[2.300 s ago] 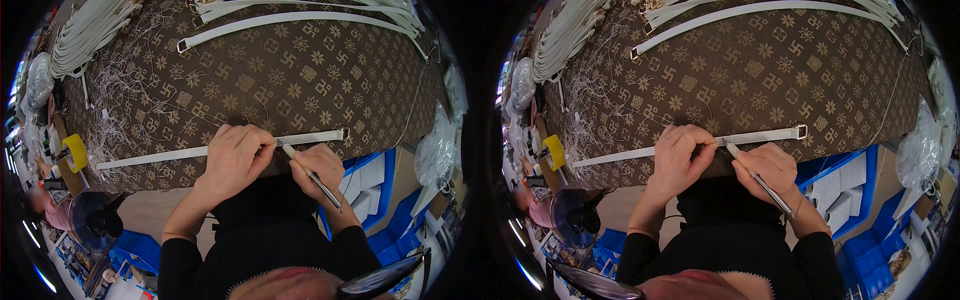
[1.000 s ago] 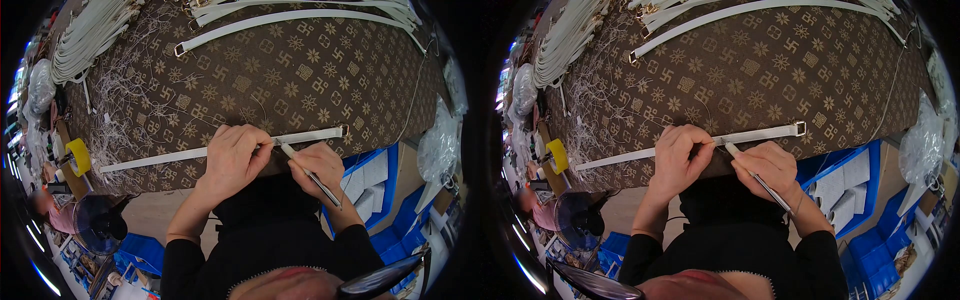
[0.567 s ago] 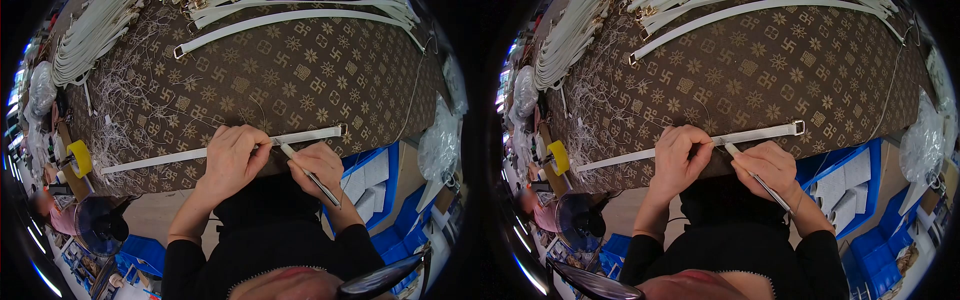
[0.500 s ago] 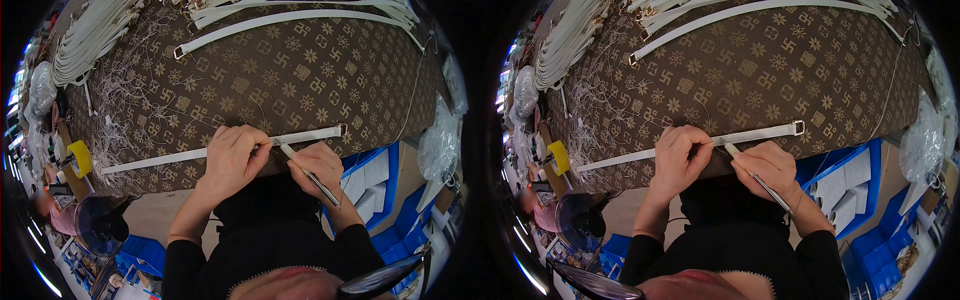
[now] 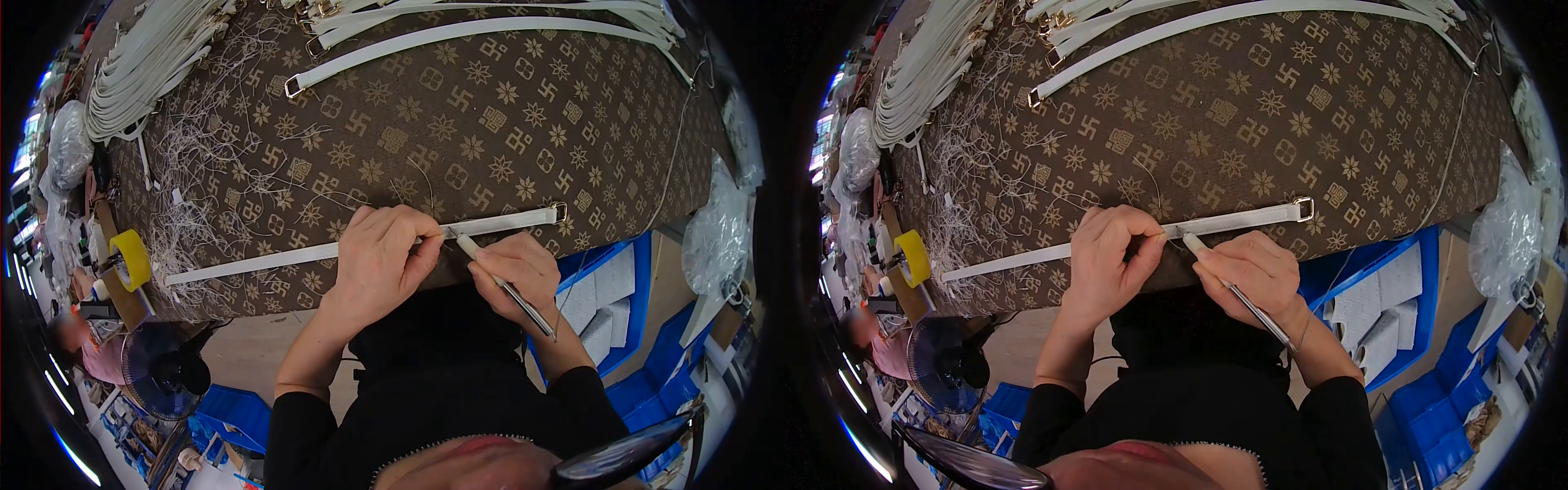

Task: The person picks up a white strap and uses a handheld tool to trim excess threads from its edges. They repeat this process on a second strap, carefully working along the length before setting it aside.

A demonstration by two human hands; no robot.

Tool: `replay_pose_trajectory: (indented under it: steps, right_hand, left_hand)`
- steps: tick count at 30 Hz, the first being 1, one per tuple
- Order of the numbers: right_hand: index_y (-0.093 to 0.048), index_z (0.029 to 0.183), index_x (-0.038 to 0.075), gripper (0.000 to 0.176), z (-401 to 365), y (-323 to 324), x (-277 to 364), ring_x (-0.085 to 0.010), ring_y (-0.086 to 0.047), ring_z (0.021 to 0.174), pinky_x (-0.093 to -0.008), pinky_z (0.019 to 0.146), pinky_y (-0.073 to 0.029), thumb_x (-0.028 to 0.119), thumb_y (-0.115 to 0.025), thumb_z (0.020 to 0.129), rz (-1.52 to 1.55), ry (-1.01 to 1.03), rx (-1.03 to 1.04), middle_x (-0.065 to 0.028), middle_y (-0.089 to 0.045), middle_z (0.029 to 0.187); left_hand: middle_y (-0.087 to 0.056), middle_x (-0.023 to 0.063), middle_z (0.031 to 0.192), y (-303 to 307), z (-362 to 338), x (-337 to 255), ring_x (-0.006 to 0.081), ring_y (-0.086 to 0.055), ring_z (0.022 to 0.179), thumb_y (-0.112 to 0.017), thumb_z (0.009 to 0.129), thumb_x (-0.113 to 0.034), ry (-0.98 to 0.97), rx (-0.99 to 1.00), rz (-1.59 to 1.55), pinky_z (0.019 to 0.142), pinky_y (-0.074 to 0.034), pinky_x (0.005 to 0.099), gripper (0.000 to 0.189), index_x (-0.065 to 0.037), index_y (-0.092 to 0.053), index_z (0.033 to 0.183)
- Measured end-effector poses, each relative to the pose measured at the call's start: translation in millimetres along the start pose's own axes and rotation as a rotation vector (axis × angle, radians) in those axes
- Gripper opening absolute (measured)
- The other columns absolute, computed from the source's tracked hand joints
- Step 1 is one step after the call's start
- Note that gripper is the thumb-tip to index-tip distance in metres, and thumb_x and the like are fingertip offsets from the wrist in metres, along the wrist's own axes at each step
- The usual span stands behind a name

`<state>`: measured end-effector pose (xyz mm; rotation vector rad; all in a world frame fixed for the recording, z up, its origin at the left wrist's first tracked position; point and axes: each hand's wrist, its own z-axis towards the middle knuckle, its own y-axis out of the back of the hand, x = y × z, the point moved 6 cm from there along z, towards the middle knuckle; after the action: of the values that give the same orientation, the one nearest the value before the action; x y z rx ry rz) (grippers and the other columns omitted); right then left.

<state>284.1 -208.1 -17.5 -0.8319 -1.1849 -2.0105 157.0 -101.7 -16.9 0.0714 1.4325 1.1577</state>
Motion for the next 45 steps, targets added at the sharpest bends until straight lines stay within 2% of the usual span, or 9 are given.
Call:
replay_pose_trajectory:
  steps: [17, 19, 21, 23, 26, 28, 30, 38, 45]
  right_hand:
    - [-0.066, 0.090, 0.005, 0.028, -3.0, 3.6, -1.9, -0.0200, -0.062, 0.063, -0.0265, 0.054, -0.050, -0.003, -0.077, 0.065, 0.023, 0.014, -0.039, -0.0076, -0.065, 0.078]
    - [-0.066, 0.090, 0.005, 0.028, -1.9, 6.4, -1.6, -0.0205, -0.062, 0.063, -0.0268, 0.054, -0.050, -0.003, -0.077, 0.066, 0.040, -0.003, -0.047, -0.0082, -0.065, 0.078]
    - [-0.065, 0.091, 0.004, 0.028, -2.7, 7.7, -1.9, -0.0209, -0.063, 0.064, -0.0271, 0.055, -0.050, -0.003, -0.077, 0.067, 0.057, -0.023, -0.055, -0.0089, -0.065, 0.078]
    - [-0.065, 0.090, 0.004, 0.027, -3.7, 7.8, -3.5, -0.0214, -0.064, 0.064, -0.0279, 0.055, -0.050, -0.003, -0.077, 0.067, 0.077, -0.044, -0.074, -0.0097, -0.066, 0.078]
    - [-0.065, 0.091, 0.004, 0.027, -5.5, 8.6, -5.0, -0.0219, -0.064, 0.064, -0.0284, 0.055, -0.050, -0.002, -0.077, 0.067, 0.088, -0.083, -0.084, -0.0101, -0.066, 0.077]
    - [-0.065, 0.091, 0.004, 0.027, -5.8, 9.2, -4.8, -0.0222, -0.064, 0.064, -0.0285, 0.055, -0.050, -0.002, -0.077, 0.068, 0.092, -0.081, -0.087, -0.0102, -0.066, 0.077]
    - [-0.065, 0.092, 0.004, 0.027, -5.0, 8.0, -4.8, -0.0225, -0.064, 0.064, -0.0285, 0.056, -0.050, -0.002, -0.077, 0.068, 0.104, -0.071, -0.076, -0.0104, -0.066, 0.077]
    - [-0.064, 0.092, 0.003, 0.027, -2.1, 5.2, -3.3, -0.0228, -0.063, 0.063, -0.0282, 0.055, -0.049, -0.002, -0.077, 0.068, 0.050, -0.033, -0.069, -0.0100, -0.065, 0.075]
    - [-0.064, 0.092, 0.002, 0.028, 0.4, 3.5, -2.2, -0.0218, -0.063, 0.062, -0.0277, 0.055, -0.049, -0.002, -0.077, 0.068, 0.024, -0.001, -0.063, -0.0092, -0.065, 0.074]
  left_hand:
    - [-0.061, 0.0031, 0.080, 3.1, -3.7, 2.1, 0.0167, -0.057, 0.066, -0.066, 0.082, -0.005, 0.010, 0.022, -0.024, 0.063, -0.040, 0.0306, 0.017, -0.008, -0.051, 0.088]
    - [-0.061, 0.0072, 0.089, 16.3, -17.0, 27.9, 0.0126, -0.056, 0.075, -0.060, 0.090, -0.006, 0.305, -0.302, -0.714, 0.071, -0.043, 0.0273, 0.009, -0.005, -0.051, 0.090]
    - [-0.060, 0.0107, 0.095, 37.0, -22.4, 44.8, 0.0113, -0.053, 0.082, -0.053, 0.094, -0.007, 0.323, -0.505, -0.898, 0.078, -0.044, 0.0261, 0.006, -0.003, -0.050, 0.093]
    - [-0.060, 0.0105, 0.094, 42.3, -25.4, 48.5, 0.0107, -0.053, 0.080, -0.050, 0.096, -0.007, 0.316, -0.514, -0.897, 0.079, -0.044, 0.0257, 0.005, -0.003, -0.049, 0.094]
    - [-0.060, 0.0101, 0.095, 51.6, -27.1, 43.3, 0.0140, -0.054, 0.079, -0.059, 0.091, -0.012, 0.267, -0.571, -0.734, 0.078, -0.045, 0.0287, 0.012, -0.003, -0.054, 0.097]
    - [-0.060, 0.0068, 0.096, 47.0, -8.6, 20.5, 0.0190, -0.054, 0.082, -0.071, 0.080, -0.018, 0.144, -0.184, -0.023, 0.081, -0.043, 0.0338, 0.026, -0.005, -0.061, 0.101]
    - [-0.058, 0.0032, 0.095, 25.6, 5.7, 5.5, 0.0227, -0.053, 0.086, -0.078, 0.068, -0.021, 0.082, 0.105, 0.155, 0.083, -0.039, 0.0371, 0.040, -0.010, -0.066, 0.104]
    - [-0.054, -0.0026, 0.083, 17.9, 10.4, 8.9, 0.0172, -0.051, 0.080, -0.076, 0.069, -0.016, 0.018, 0.187, 0.180, 0.079, -0.034, 0.0341, 0.020, -0.016, -0.070, 0.088]
    - [-0.054, -0.0021, 0.080, 7.5, 7.1, 1.4, 0.0164, -0.053, 0.074, -0.074, 0.069, -0.009, -0.012, 0.011, 0.150, 0.076, -0.034, 0.0326, 0.017, -0.014, -0.062, 0.078]
